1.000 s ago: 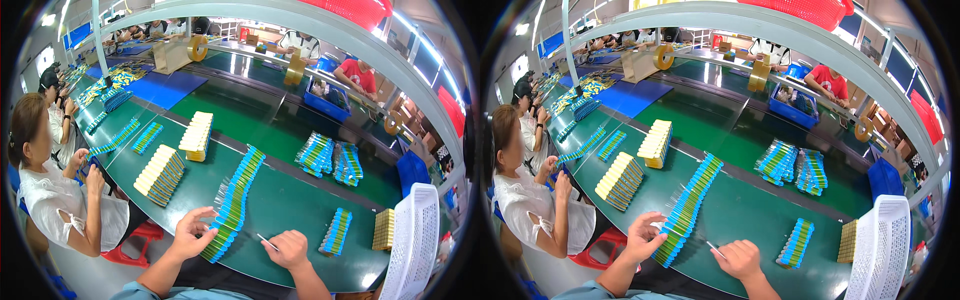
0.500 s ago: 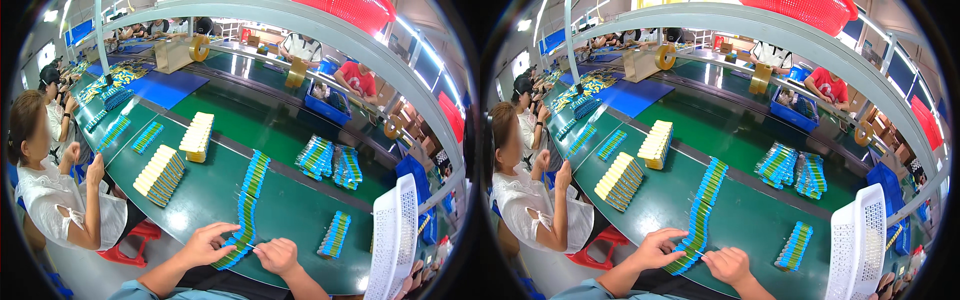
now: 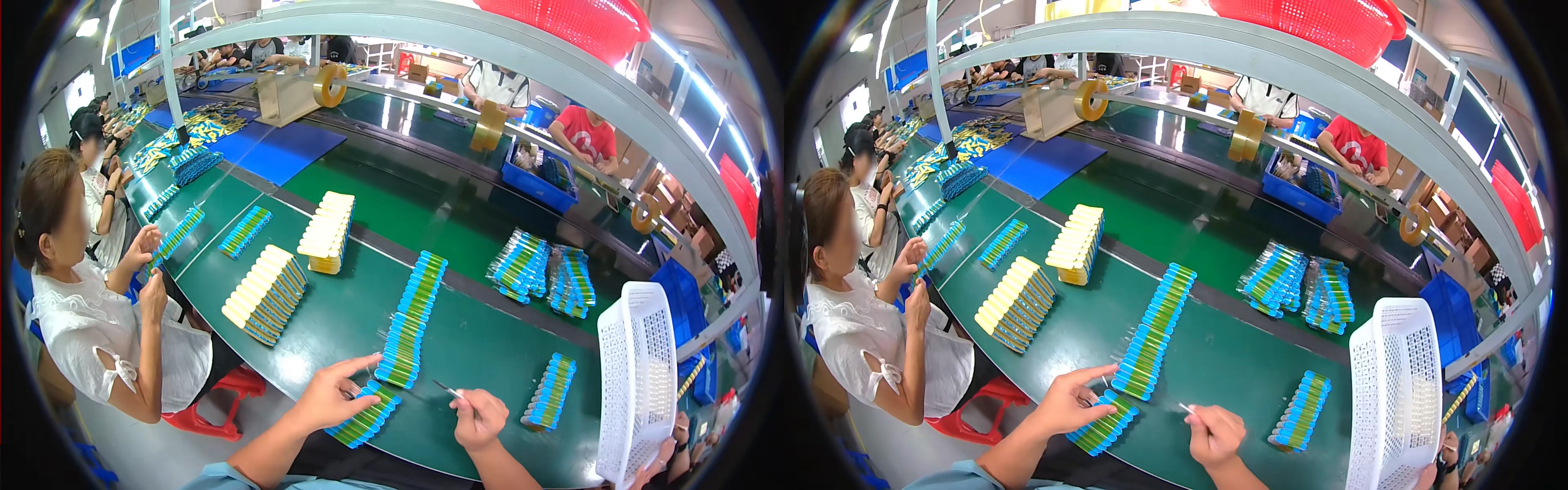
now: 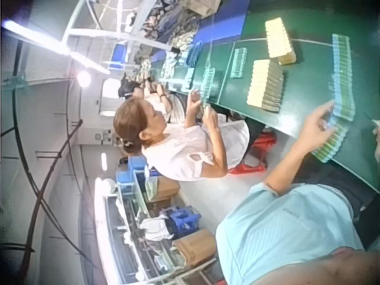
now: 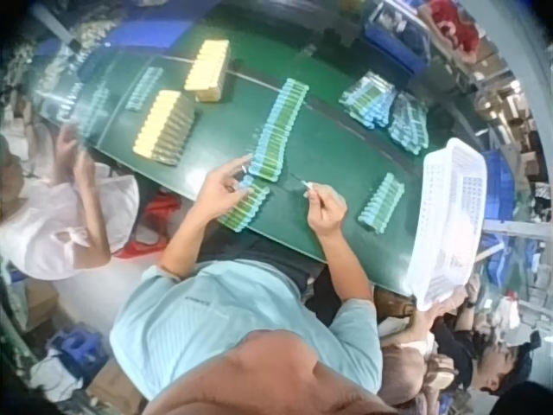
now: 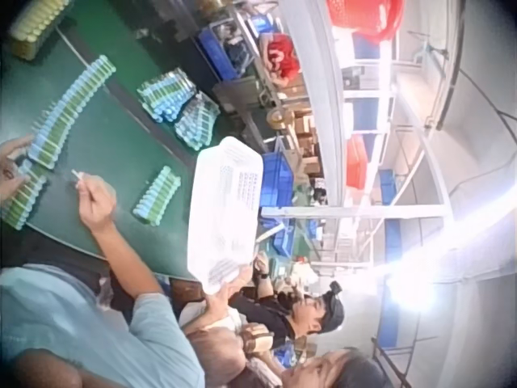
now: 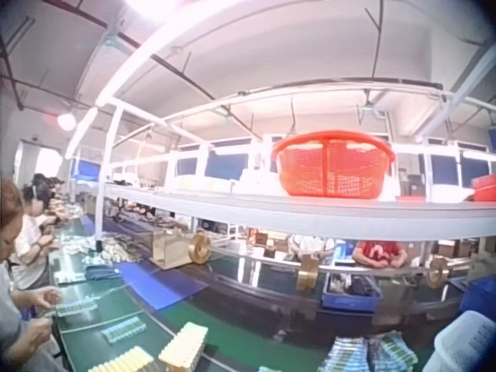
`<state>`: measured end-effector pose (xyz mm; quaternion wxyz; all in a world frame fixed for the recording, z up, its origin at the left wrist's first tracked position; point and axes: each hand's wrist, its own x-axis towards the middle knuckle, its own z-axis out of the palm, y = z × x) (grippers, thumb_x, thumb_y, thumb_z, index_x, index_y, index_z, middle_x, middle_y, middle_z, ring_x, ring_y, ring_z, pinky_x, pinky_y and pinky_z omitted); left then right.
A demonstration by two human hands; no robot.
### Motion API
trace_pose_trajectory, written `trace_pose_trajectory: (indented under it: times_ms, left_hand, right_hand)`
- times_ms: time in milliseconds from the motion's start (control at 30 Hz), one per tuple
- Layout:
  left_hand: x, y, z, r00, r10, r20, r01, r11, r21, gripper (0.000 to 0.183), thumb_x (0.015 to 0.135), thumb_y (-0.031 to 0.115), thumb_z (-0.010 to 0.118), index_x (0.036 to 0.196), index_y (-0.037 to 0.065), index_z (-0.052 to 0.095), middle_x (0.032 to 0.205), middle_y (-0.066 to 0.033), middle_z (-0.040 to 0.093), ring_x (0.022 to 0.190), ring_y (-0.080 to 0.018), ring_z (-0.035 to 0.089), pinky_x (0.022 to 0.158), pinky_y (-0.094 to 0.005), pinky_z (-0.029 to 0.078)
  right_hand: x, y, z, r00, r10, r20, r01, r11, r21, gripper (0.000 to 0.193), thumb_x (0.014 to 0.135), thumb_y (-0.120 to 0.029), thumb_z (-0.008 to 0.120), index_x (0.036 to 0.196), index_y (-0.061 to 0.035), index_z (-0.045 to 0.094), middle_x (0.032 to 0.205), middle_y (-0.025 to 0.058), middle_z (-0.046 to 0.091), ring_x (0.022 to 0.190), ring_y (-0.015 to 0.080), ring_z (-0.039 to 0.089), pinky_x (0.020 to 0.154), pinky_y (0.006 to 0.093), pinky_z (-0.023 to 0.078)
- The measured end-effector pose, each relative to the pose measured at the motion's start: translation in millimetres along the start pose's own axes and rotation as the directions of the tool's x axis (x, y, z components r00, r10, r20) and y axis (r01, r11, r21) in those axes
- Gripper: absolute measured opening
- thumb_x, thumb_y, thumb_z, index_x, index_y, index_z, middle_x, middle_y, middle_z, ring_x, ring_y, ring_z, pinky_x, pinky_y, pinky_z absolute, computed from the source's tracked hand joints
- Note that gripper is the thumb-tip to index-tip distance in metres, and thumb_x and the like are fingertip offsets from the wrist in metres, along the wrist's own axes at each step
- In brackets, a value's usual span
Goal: The person cuts strips of packaged components using a small blade and arranges the separated pieces into stacks on the table by hand.
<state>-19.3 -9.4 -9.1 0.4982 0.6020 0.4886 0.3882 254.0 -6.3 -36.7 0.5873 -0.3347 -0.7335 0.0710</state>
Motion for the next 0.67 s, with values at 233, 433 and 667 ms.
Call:
trace_pose_trajectory:
  times_ms: [233,433,667]
  left_hand:
    - [7.0,-23.0,2.6,0.995,0.099,0.033,-0.092,0.979,-0.18,0.07,0.085,0.003,0.078,0.149,0.009,0.049,0.146,-0.0107,0.055,0.102,-0.0102,0.065,0.079,-0.0255,0.058]
    - [25.5,-5.4,14.8,0.991,0.134,-0.008,-0.134,0.983,-0.129,0.071,0.084,0.004,0.08,0.148,0.01,0.049,0.146,-0.0111,0.055,0.105,-0.0106,0.064,0.078,-0.027,0.059]
    - [21.3,-25.2,20.3,0.896,0.382,-0.228,-0.436,0.853,-0.286,0.084,0.08,-0.005,0.074,0.152,-0.007,0.032,0.15,-0.0272,0.044,0.126,-0.0342,0.059,0.092,-0.0421,0.058]
  right_hand:
    - [-18.1,11.4,-6.6,0.835,0.531,0.143,-0.549,0.82,0.163,0.014,0.097,-0.004,0.06,0.101,0.008,0.064,0.083,0.0201,0.074,0.051,0.0146,0.065,0.049,0.0253,0.053]
    - [18.7,-10.7,-27.0,0.708,0.689,0.154,-0.704,0.705,0.081,0.03,0.102,-0.025,0.056,0.095,0.003,0.066,0.075,0.0115,0.073,0.062,0.0178,0.069,0.059,0.0319,0.055]
    - [8.3,-34.8,36.6,0.626,0.683,0.376,-0.74,0.672,0.01,0.06,0.091,-0.056,0.068,0.127,-0.0117,0.049,0.105,0.0094,0.069,0.09,0.0288,0.07,0.075,0.0462,0.053]
